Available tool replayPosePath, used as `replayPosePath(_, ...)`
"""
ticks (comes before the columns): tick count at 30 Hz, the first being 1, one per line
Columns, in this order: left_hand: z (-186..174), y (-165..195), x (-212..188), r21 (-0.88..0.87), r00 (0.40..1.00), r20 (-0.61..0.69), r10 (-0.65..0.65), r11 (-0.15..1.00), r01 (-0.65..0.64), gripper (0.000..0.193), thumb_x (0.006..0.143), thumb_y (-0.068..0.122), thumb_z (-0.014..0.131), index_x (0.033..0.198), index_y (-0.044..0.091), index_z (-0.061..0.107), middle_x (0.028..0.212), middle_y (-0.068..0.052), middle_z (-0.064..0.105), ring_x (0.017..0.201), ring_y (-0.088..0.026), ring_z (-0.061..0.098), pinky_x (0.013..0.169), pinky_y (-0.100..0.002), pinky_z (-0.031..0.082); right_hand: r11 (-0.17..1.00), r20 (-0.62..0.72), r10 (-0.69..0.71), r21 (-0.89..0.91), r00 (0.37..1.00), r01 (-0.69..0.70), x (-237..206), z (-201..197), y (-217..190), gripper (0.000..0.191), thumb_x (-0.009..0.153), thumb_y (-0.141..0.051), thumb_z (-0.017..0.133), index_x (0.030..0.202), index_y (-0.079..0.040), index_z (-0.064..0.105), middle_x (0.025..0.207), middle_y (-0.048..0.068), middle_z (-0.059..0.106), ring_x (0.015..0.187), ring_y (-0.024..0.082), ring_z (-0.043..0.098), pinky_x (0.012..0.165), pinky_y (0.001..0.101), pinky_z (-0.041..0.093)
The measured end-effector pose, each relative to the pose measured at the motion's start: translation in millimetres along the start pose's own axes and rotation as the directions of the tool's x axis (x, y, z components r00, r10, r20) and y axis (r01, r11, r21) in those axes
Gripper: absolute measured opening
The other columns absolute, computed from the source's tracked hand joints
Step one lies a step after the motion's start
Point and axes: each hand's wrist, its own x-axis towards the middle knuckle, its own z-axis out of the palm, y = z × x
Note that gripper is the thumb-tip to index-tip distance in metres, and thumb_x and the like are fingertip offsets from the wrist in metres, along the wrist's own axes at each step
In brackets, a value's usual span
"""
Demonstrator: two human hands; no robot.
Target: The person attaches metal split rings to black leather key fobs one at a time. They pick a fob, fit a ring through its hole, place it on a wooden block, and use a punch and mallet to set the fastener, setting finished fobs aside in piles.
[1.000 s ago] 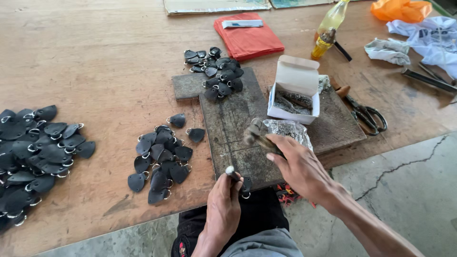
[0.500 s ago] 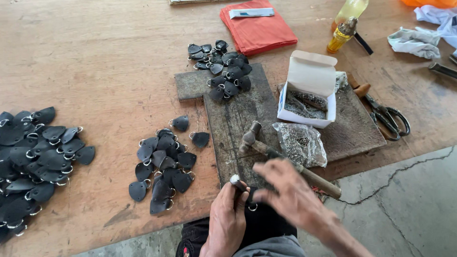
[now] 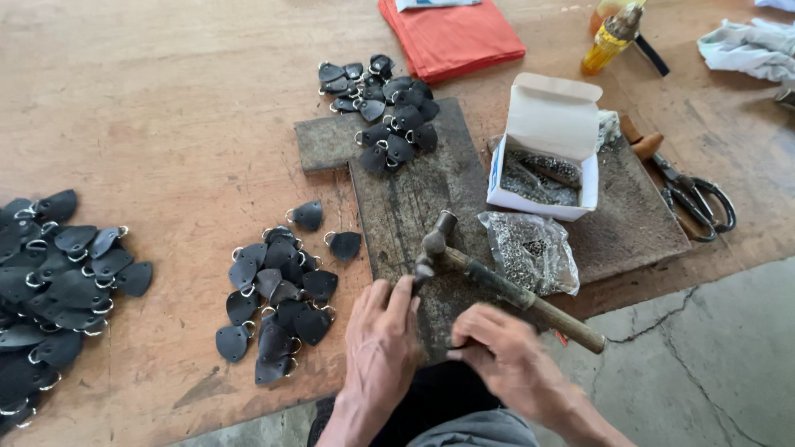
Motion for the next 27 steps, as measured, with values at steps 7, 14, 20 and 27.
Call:
replayPosePath(7, 6.5, -4.9, 10.2, 0.171, 0.975, 0.048, 0.215, 0.96, -0.22, 0.063, 0.061, -0.01, 0.064, 0.124, 0.0, 0.065, 0.098, -0.016, 0.055, 0.099, -0.034, 0.057, 0.086, -0.045, 0.048, 0.963, -0.361, -0.244, 0.016, 0.9, 0.268, -6.0, -14.6, 16.7, 0.017, 0.079, 0.008, 0.077, 0.088, -0.005, 0.07, 0.102, 0.003, 0.069, 0.087, 0.011, 0.071, 0.069, 0.0237, 0.06)
replayPosePath(14, 1.7, 7.4, 2.6, -0.178, 0.931, -0.062, 0.36, 0.914, -0.366, 0.048, 0.079, -0.007, 0.069, 0.125, 0.006, 0.069, 0.115, -0.014, 0.058, 0.112, -0.03, 0.062, 0.095, -0.039, 0.052, 0.975, -0.329, -0.159, 0.093, 0.931, 0.2, -0.4, -14.3, 13.2, 0.021, 0.078, 0.007, 0.077, 0.092, -0.006, 0.069, 0.104, 0.005, 0.071, 0.092, 0.013, 0.074, 0.073, 0.0252, 0.062)
replayPosePath(20, -12.9, 9.3, 14.2, -0.291, 0.914, 0.111, 0.389, 0.892, -0.345, 0.034, 0.089, 0.008, 0.074, 0.12, 0.002, 0.06, 0.129, -0.018, 0.058, 0.128, -0.038, 0.056, 0.108, -0.047, 0.048, 0.982, -0.285, -0.161, 0.053, 0.945, 0.183, 6.5, -18.7, 9.0, 0.022, 0.086, -0.005, 0.076, 0.108, -0.007, 0.071, 0.103, 0.003, 0.075, 0.093, 0.011, 0.075, 0.075, 0.0276, 0.061)
replayPosePath(27, -34.3, -31.5, 44.3, 0.13, 1.0, -0.007, 0.018, 0.991, -0.017, 0.043, 0.093, 0.01, 0.064, 0.132, -0.005, 0.056, 0.136, -0.022, 0.053, 0.127, -0.039, 0.049, 0.108, -0.047, 0.041, 0.848, 0.114, 0.369, 0.364, 0.922, -0.385, 36.1, -36.1, 10.4, 0.024, 0.091, -0.01, 0.074, 0.114, -0.006, 0.08, 0.101, 0.012, 0.079, 0.08, 0.013, 0.067, 0.067, 0.0248, 0.056)
